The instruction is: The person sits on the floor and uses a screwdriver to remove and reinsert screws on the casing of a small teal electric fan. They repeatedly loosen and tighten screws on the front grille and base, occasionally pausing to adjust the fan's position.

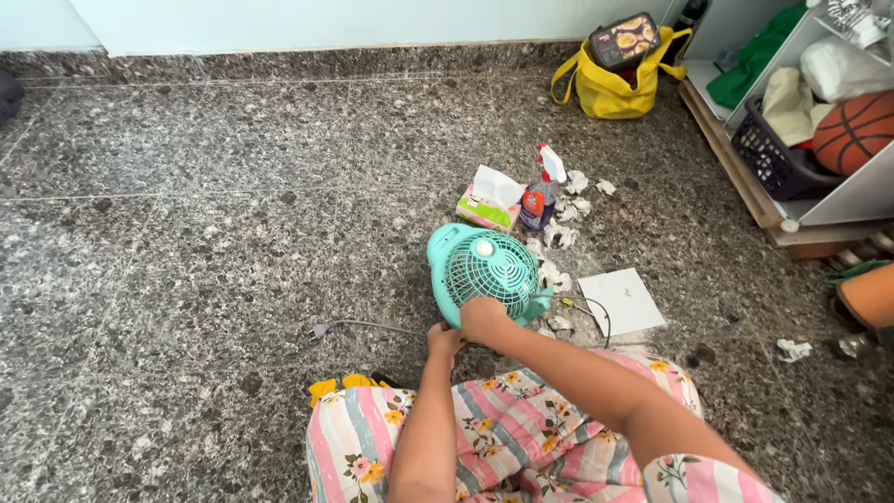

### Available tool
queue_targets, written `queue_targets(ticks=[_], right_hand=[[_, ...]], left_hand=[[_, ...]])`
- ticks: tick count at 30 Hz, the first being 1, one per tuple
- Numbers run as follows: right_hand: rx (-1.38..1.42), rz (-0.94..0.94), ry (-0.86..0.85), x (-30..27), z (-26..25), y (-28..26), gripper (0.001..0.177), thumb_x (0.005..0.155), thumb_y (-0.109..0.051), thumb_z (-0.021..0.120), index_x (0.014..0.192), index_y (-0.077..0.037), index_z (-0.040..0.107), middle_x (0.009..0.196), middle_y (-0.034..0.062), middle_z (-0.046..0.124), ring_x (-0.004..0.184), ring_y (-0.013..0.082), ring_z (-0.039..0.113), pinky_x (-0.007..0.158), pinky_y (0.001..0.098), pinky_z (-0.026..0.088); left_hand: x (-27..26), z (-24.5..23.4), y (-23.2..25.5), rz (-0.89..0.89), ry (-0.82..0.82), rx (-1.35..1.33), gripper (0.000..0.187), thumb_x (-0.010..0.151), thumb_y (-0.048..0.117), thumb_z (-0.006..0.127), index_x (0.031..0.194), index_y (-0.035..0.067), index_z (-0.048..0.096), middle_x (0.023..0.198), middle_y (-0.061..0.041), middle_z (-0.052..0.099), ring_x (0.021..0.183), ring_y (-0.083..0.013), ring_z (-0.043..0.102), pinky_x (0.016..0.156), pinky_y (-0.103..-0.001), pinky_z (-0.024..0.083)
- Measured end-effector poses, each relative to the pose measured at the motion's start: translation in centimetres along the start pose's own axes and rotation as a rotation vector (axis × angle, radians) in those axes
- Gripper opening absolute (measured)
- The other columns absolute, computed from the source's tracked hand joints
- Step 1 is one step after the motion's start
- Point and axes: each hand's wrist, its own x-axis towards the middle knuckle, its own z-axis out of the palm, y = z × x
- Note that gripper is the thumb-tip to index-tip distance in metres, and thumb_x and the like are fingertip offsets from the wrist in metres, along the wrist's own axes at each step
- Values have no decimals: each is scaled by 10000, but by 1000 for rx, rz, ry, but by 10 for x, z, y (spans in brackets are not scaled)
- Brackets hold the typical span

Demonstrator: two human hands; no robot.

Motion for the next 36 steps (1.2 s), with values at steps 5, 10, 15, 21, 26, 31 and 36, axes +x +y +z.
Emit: queue_targets(ticks=[5, 10, 15, 21, 26, 31, 36], right_hand=[[221, 8, -293, 32, -9, 31, 362, 900, -323, 654, 890, 25, 753, 964, 275, 752, 840, 422, 743, 719, 487, 588], [235, 42, -29, 9, -25, 22, 690, 692, -328, 916, 1134, 76, 572, 1020, 281, 719, 954, 401, 706, 778, 459, 576], [-96, -328, 161, -21, -55, 17, 243, 762, -141, 729, 978, -31, 715, 1035, 216, 701, 897, 370, 733, 697, 463, 606], [-165, -336, 45, -15, -50, 16, 131, 785, -136, 689, 844, -40, 755, 894, 178, 740, 844, 374, 739, 701, 474, 607], [176, 103, 76, 15, -19, 20, 167, 798, -164, 675, 829, -25, 763, 890, 220, 756, 848, 381, 745, 754, 474, 597], [294, 129, -87, 24, -26, 33, 432, 857, -396, 757, 896, 32, 712, 947, 268, 723, 922, 409, 720, 841, 467, 568], [182, -151, 82, -8, -63, 36, 285, 735, -176, 772, 951, -14, 681, 1054, 220, 664, 888, 415, 698, 743, 508, 566]], left_hand=[[-6, -3, -3, 23, -63, 11, 507, 691, 42, 894, 1147, 20, 674, 1023, -70, 744, 854, -211, 714, 705, -373, 542], [-4, -2, 1, -15, -113, -98, 625, 766, 95, 857, 1294, 31, 529, 1081, -88, 728, 901, -232, 733, 800, -405, 588], [0, 0, 2, -72, -120, -142, 676, 817, 66, 828, 1352, 56, 417, 1122, -122, 688, 953, -259, 725, 872, -453, 600], [5, 4, -9, -22, -79, -103, 625, 810, 21, 810, 1312, 43, 438, 1111, -133, 687, 933, -263, 724, 810, -435, 625], [11, 8, -10, -39, -54, -84, 622, 788, 10, 828, 1283, 39, 452, 1106, -127, 689, 919, -251, 726, 785, -419, 631], [11, 8, -12, -24, -34, -29, 628, 763, 27, 857, 1265, 27, 478, 1090, -138, 697, 893, -247, 722, 756, -402, 629], [14, 9, -13, -12, -32, -35, 633, 763, 70, 883, 1257, 27, 490, 1090, -101, 683, 881, -219, 719, 753, -389, 629]])
